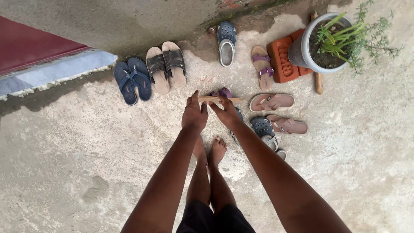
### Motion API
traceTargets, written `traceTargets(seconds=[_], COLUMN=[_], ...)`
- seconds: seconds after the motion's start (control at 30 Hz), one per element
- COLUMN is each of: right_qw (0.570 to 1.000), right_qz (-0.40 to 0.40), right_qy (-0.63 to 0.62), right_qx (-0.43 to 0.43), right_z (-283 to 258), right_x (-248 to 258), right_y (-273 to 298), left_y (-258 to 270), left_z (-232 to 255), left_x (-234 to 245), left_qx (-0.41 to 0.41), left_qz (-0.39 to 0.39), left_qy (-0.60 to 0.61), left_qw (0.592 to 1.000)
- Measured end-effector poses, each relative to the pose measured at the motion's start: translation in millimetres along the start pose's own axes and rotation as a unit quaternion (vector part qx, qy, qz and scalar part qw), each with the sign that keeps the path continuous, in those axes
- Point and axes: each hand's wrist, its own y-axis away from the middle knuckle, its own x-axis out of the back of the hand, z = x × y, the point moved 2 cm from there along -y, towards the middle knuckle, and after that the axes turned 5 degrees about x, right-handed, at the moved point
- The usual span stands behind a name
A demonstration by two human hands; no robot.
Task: Organizing and aligning various pairs of shoes, sandals, and crocs on an outdoor concrete surface.
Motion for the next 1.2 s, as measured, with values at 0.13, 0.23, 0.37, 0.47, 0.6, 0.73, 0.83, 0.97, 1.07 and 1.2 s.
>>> traceTargets(seconds=[0.13, 0.23, 0.37, 0.47, 0.6, 0.73, 0.83, 0.97, 1.07, 1.2], right_qw=[0.999, 0.998, 0.997, 0.994, 0.989, 0.988, 0.987, 0.985, 0.986, 0.987], right_qz=[0.012, 0.021, 0.032, 0.047, 0.064, 0.066, 0.061, 0.048, 0.041, 0.049], right_qy=[0.03, 0.03, 0.037, 0.06, 0.095, 0.105, 0.111, 0.127, 0.124, 0.126], right_qx=[-0.028, -0.043, -0.065, -0.08, -0.094, -0.095, -0.096, -0.106, -0.101, -0.081], right_z=[12.1, 24.5, 40.2, 55.9, 77.3, 94.8, 95.1, 89.3, 90.4, 102.7], right_x=[1.1, 1.0, -0.8, -0.6, 5.5, 11.8, 18.4, 35.7, 40.4, 49.3], right_y=[-2.9, -7.7, -17.4, -21.6, -28.4, -36.1, -37.4, -45.0, -51.7, -62.3], left_y=[-7.2, -12.7, -21.5, -28.3, -36.7, -41.5, -41.8, -43.8, -44.1, -49.5], left_z=[-0.8, -0.1, -0.6, -3.0, -2.2, 7.8, 12.1, 17.8, 16.3, 7.8], left_x=[1.7, 5.9, 20.7, 27.5, 27.5, 23.7, 15.8, -0.2, -10.8, -36.3], left_qx=[-0.008, -0.009, -0.002, -0.003, -0.011, 0.006, 0.019, 0.02, 0.026, 0.013], left_qz=[-0.006, -0.015, -0.02, -0.023, -0.022, -0.033, -0.045, -0.051, -0.051, -0.038], left_qy=[-0.01, -0.015, -0.023, -0.035, -0.034, -0.035, -0.039, -0.044, -0.045, -0.039], left_qw=[1.0, 1.0, 1.0, 0.999, 0.999, 0.999, 0.998, 0.997, 0.997, 0.998])
